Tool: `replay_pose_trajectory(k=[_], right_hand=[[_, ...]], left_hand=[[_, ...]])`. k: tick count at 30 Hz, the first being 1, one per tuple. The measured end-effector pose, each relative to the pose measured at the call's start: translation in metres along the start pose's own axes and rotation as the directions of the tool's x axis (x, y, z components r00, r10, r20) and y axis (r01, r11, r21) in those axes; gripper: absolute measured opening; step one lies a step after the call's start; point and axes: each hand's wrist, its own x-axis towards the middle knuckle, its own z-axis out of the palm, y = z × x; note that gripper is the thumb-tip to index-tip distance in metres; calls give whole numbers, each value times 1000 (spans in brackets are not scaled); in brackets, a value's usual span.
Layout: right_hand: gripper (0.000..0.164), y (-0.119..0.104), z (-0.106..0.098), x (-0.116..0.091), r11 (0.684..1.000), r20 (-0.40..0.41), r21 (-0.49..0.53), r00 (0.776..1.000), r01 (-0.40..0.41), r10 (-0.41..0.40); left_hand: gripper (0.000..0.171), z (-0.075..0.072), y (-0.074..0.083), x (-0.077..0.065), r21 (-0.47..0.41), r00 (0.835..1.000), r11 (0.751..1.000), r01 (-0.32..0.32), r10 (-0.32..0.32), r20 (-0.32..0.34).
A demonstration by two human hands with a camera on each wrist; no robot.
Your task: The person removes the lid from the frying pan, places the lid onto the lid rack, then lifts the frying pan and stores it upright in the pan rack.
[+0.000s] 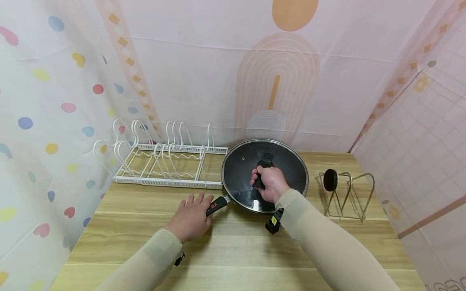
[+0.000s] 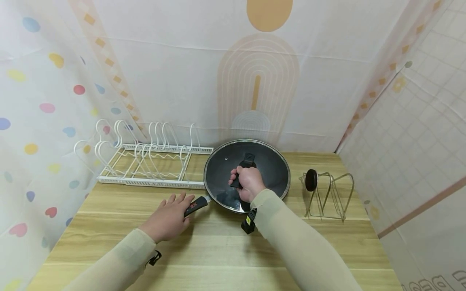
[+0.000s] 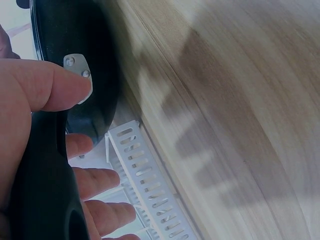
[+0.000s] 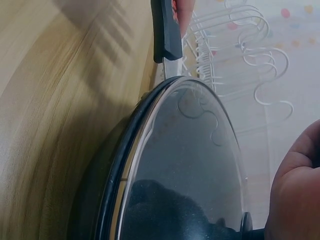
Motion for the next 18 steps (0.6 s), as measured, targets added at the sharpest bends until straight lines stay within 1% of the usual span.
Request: replay_pose_trajectory(k=[4, 10, 18], right_hand=[[19, 1, 2, 0, 1000, -14, 6, 1000, 4, -4], [18, 1, 3, -2, 1000, -33, -5, 999, 0, 0], [35, 0, 2, -3, 999, -32, -40, 999, -1, 0]], left_hand=[[65, 0, 0, 0, 0, 1000, 1000, -2, 2, -1], [63, 2, 1, -2, 1, 1000, 1000, 3, -3, -2], [62, 1, 1, -2, -5, 1000, 1000, 4, -4, -9]])
